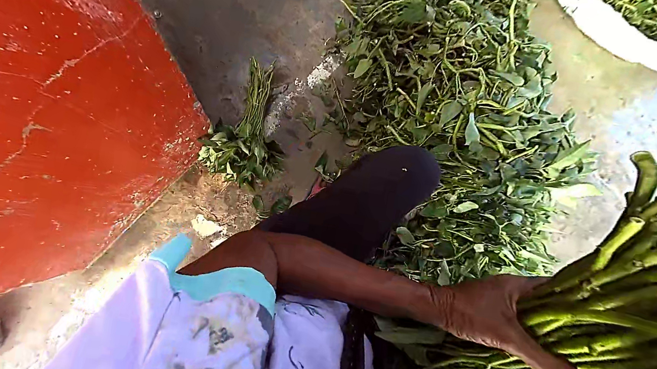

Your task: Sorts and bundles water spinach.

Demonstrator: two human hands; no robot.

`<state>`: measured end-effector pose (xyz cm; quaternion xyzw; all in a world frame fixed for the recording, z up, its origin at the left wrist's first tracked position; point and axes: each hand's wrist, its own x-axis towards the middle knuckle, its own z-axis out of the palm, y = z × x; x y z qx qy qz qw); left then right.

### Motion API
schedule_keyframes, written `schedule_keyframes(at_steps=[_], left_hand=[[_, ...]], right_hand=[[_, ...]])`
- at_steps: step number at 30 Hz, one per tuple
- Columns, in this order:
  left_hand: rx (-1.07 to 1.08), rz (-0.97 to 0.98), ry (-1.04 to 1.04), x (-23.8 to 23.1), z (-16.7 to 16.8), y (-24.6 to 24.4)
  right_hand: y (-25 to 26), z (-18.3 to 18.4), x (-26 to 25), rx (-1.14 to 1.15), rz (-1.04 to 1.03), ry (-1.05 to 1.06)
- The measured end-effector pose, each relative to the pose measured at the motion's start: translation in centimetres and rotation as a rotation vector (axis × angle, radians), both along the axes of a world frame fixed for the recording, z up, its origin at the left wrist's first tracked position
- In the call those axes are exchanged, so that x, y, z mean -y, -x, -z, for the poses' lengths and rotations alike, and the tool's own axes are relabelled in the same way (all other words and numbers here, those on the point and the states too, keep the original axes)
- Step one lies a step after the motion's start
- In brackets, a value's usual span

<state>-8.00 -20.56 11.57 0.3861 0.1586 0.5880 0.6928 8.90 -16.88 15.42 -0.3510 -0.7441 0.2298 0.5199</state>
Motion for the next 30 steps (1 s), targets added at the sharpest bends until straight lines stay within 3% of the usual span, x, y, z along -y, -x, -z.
schedule_keyframes(at_steps=[2,6,9,11,13,19,21,26,30], left_hand=[[-0.055,-0.032,-0.018,-0.2,-0.2,0.1],[-0.380,-0.114,-0.161,-1.2,-1.1,0.8],[-0.590,-0.135,-0.284,-2.3,-1.3,1.1],[-0.658,-0.169,-0.372,-3.2,-1.0,1.1],[-0.711,-0.212,-0.450,-3.9,-0.5,0.9],[-0.677,-0.023,-0.355,-5.0,0.0,0.5],[-0.773,0.003,-0.362,-4.4,-0.6,0.7],[-1.052,-0.177,-0.415,-3.8,1.3,-1.8],[-0.992,-0.314,-0.639,-4.9,4.0,-3.2]], right_hand=[[-0.3,0.6,-0.3,-0.051,0.081,0.022],[0.1,1.1,0.5,-0.290,0.144,0.096],[1.2,1.1,1.6,-0.455,-0.087,0.222],[0.2,0.9,1.0,-0.451,-0.332,0.376],[-0.3,0.2,1.3,-0.395,-0.381,0.440],[-0.1,0.9,2.3,-0.187,-0.151,0.330],[0.2,1.0,3.0,-0.153,-0.063,0.332],[-0.3,2.7,4.2,-0.155,0.140,0.312],[-1.0,3.9,2.7,-0.426,0.002,0.311]])
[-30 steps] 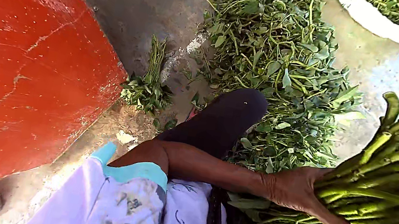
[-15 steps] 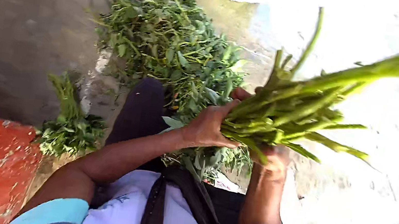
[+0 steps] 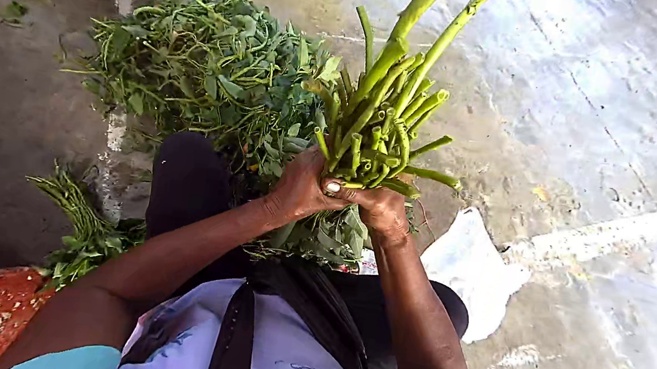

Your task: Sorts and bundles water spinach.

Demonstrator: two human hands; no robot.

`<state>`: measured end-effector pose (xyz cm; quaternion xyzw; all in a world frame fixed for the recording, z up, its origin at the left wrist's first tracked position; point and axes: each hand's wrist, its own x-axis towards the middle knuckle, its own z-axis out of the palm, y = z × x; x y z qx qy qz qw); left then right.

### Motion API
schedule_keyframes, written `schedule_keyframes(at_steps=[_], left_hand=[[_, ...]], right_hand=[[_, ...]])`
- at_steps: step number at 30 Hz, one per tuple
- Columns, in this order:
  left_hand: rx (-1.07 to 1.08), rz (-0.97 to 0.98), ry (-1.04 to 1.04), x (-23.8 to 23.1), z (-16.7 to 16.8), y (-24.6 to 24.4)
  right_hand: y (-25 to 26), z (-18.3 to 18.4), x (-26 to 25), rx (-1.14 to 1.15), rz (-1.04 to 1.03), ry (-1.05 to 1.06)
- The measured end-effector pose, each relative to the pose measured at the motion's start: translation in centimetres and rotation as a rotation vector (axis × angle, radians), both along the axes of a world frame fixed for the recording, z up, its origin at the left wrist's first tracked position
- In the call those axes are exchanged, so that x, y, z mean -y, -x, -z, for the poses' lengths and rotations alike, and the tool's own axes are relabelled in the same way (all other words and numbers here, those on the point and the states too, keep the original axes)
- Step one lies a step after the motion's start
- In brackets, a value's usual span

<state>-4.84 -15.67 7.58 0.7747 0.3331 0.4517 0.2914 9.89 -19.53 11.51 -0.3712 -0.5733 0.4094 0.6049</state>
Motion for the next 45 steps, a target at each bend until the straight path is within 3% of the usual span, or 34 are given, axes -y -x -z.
schedule_keyframes(at_steps=[4,8,11,14,19,24,28,31,36,41,45], left_hand=[[-0.050,0.136,-0.006,-1.4,-0.4,0.1],[-0.169,0.177,0.132,-2.3,-1.4,0.3],[-0.228,0.142,0.107,-1.8,-2.3,0.4],[-0.223,0.026,0.126,-1.4,-0.3,-1.1],[-0.282,0.076,0.233,-1.1,-0.8,-2.9],[-0.298,0.544,0.449,-3.9,-2.5,-2.3],[-0.637,0.619,0.409,-6.5,-3.9,-2.9],[-0.807,0.591,0.457,-6.5,-4.5,-4.6],[-0.681,0.659,0.607,-6.7,-3.0,-5.9],[-0.854,0.556,0.477,-5.7,-3.2,-7.4],[-0.968,0.689,0.487,-7.6,-4.2,-6.9]], right_hand=[[-0.6,0.5,-1.3,-0.092,-0.034,0.019],[-0.2,0.4,-1.4,0.013,0.041,-0.020],[-0.9,0.3,-1.1,0.151,0.012,-0.033],[-1.2,0.8,-1.3,0.164,0.051,-0.068],[-2.2,1.3,-2.5,-0.026,0.100,-0.059],[-5.1,2.8,-3.3,-0.497,0.003,0.061],[-6.9,4.9,-3.6,-0.728,-0.024,0.058],[-7.1,5.8,-3.4,-0.760,0.000,0.066],[-8.0,6.1,-3.1,-0.754,0.060,0.038],[-9.3,7.0,-2.9,-0.696,0.077,-0.019],[-10.3,7.9,-3.2,-0.748,0.001,-0.093]])
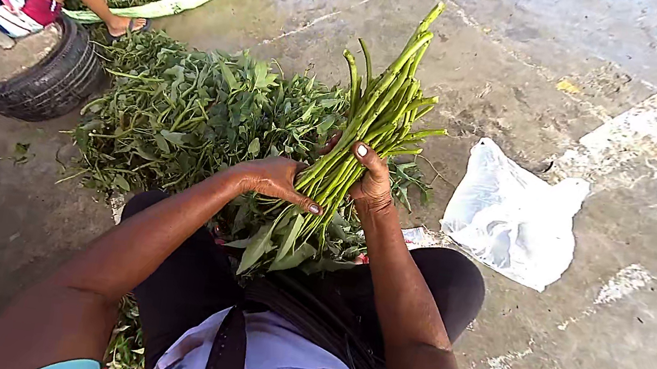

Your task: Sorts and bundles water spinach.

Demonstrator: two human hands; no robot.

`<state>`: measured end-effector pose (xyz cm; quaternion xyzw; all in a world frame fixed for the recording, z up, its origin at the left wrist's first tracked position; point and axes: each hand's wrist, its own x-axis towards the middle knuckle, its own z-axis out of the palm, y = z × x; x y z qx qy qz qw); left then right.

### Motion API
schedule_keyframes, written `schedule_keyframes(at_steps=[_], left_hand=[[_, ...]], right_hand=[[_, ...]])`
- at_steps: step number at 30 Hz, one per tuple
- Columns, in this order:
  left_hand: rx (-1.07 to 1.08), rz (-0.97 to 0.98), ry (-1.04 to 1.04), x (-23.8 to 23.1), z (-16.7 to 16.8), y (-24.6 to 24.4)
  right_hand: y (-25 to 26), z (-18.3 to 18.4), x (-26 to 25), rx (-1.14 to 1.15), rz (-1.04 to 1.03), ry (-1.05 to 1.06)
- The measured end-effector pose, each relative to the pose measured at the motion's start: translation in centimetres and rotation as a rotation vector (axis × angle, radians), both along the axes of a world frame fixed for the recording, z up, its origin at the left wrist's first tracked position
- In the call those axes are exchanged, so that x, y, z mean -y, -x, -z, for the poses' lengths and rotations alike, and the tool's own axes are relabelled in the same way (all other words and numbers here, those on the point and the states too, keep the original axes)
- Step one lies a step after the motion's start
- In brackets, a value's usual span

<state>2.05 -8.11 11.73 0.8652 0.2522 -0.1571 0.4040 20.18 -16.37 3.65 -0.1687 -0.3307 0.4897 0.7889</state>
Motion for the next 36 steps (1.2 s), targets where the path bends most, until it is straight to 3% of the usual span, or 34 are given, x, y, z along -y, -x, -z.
schedule_keyframes(at_steps=[5,11,15,22,27,31,33,36], left_hand=[[-0.105,0.074,0.136,-1.6,-2.4,1.3],[-0.214,-0.040,0.023,-0.2,-1.5,1.0],[-0.309,-0.009,-0.123,0.2,-1.1,0.3],[-0.101,-0.123,0.393,0.8,0.1,1.1],[0.157,-0.314,0.665,0.8,4.1,5.2],[0.442,-0.550,1.056,3.4,8.8,10.0],[0.349,-0.756,0.979,5.2,9.3,11.3],[-0.042,-0.673,0.657,2.7,8.5,13.2]], right_hand=[[-0.5,1.1,-0.3,-0.164,-0.071,-0.073],[-1.1,1.1,-0.7,-0.131,-0.069,-0.054],[-1.2,0.9,-0.8,-0.085,0.002,-0.019],[-0.8,1.1,-0.4,-0.201,-0.053,-0.052],[-1.2,0.8,-0.1,-0.155,-0.154,-0.172],[-1.5,0.5,0.0,-0.205,-0.177,-0.190],[-1.3,0.3,0.1,-0.225,-0.182,-0.172],[-1.7,0.3,0.1,-0.214,-0.220,-0.153]])
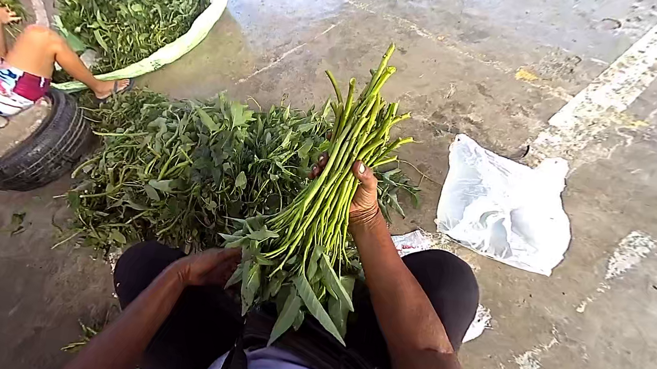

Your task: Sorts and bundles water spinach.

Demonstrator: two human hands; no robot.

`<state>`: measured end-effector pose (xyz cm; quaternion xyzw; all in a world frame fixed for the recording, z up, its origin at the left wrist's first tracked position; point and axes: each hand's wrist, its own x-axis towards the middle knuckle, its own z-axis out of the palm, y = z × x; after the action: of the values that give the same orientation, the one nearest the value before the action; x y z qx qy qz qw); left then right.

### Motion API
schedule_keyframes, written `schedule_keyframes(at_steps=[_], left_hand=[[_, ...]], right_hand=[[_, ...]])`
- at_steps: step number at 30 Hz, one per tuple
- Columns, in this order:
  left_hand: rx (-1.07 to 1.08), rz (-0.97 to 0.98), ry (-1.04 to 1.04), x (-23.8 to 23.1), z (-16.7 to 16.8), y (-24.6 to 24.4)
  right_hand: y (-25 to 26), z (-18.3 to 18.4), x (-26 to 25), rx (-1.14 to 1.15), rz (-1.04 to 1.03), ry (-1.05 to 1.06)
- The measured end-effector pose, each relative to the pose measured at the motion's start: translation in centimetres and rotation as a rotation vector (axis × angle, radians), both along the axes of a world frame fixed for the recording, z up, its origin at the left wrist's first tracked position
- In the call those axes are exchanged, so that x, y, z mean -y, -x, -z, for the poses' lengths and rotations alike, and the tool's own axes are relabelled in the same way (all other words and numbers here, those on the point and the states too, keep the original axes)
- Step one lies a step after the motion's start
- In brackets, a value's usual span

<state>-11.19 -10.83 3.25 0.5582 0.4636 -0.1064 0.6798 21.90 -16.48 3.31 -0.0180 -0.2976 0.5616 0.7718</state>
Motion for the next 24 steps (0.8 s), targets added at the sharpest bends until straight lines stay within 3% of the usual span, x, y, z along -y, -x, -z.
schedule_keyframes(at_steps=[2,3,4,6,9,11,13,16,18,22,24], left_hand=[[-0.126,-0.053,-0.283,-2.8,-3.1,0.6],[-0.080,-0.133,-0.459,-4.0,-4.9,0.7],[0.037,-0.203,-0.608,-4.6,-6.7,0.4],[0.324,-0.210,-0.720,-4.1,-9.3,-1.5],[0.583,-0.083,-0.614,-1.8,-9.9,-7.1],[0.734,-0.153,-0.454,-0.4,-8.7,-9.2],[0.917,-0.261,-0.327,0.6,-7.5,-9.4],[1.118,-0.269,-0.300,0.6,-5.8,-7.6],[1.189,-0.286,-0.244,0.8,-5.2,-6.4],[1.239,-0.283,-0.190,1.7,-5.7,-4.2],[1.270,-0.309,-0.236,1.6,-6.6,-3.8]], right_hand=[[-0.3,0.1,0.0,0.044,-0.005,0.005],[-0.4,0.1,-0.1,0.070,0.000,0.027],[-0.1,0.0,-0.2,0.093,0.002,0.064],[1.4,-0.7,-0.3,0.157,0.020,0.168],[5.0,-3.6,-0.2,0.303,0.013,0.267],[7.0,-5.6,-0.2,0.399,-0.036,0.250],[7.9,-7.5,-0.3,0.485,-0.079,0.251],[9.5,-10.1,-0.6,0.696,-0.071,0.280],[10.2,-11.5,-1.4,0.940,0.029,0.248],[10.4,-13.9,-4.6,1.734,0.206,0.097],[11.0,-16.1,-5.7,1.914,0.211,0.033]])
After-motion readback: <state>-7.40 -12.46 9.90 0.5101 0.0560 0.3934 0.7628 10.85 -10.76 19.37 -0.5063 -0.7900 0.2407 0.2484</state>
